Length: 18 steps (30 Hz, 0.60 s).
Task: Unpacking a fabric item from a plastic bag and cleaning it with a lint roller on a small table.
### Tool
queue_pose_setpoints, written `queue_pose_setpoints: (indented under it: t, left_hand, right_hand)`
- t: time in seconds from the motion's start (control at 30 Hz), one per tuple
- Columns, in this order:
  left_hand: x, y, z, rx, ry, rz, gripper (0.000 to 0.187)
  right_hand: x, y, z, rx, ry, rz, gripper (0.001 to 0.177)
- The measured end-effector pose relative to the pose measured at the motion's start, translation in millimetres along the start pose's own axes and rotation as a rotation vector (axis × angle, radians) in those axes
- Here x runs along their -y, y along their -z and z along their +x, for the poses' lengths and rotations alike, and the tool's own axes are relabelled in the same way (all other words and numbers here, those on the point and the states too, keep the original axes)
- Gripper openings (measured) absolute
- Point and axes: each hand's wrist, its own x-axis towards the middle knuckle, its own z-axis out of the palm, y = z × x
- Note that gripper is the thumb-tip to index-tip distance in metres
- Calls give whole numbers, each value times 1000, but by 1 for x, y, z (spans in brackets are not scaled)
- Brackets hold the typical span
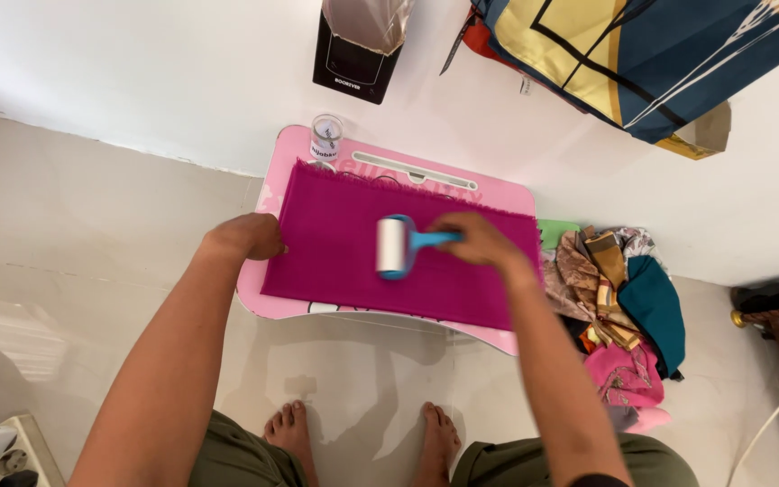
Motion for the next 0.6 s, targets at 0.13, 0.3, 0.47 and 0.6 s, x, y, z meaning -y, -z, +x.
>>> queue_pose_setpoints:
  t: [0.13, 0.3, 0.47, 0.6]
  left_hand:
    - [-6, 15, -17, 48, -16, -44, 51]
    - [6, 1, 6, 2, -3, -44, 48]
    - [24, -39, 71, -116, 18, 125, 47]
    - [28, -53, 94, -248, 48, 190, 37]
  right_hand:
    - [52, -63, 86, 50, 209, 161, 35]
    - [55, -59, 89, 74, 216, 149, 35]
    - [-24, 25, 9, 26, 65, -4, 35]
    - [-98, 107, -81, -19, -312, -140, 40]
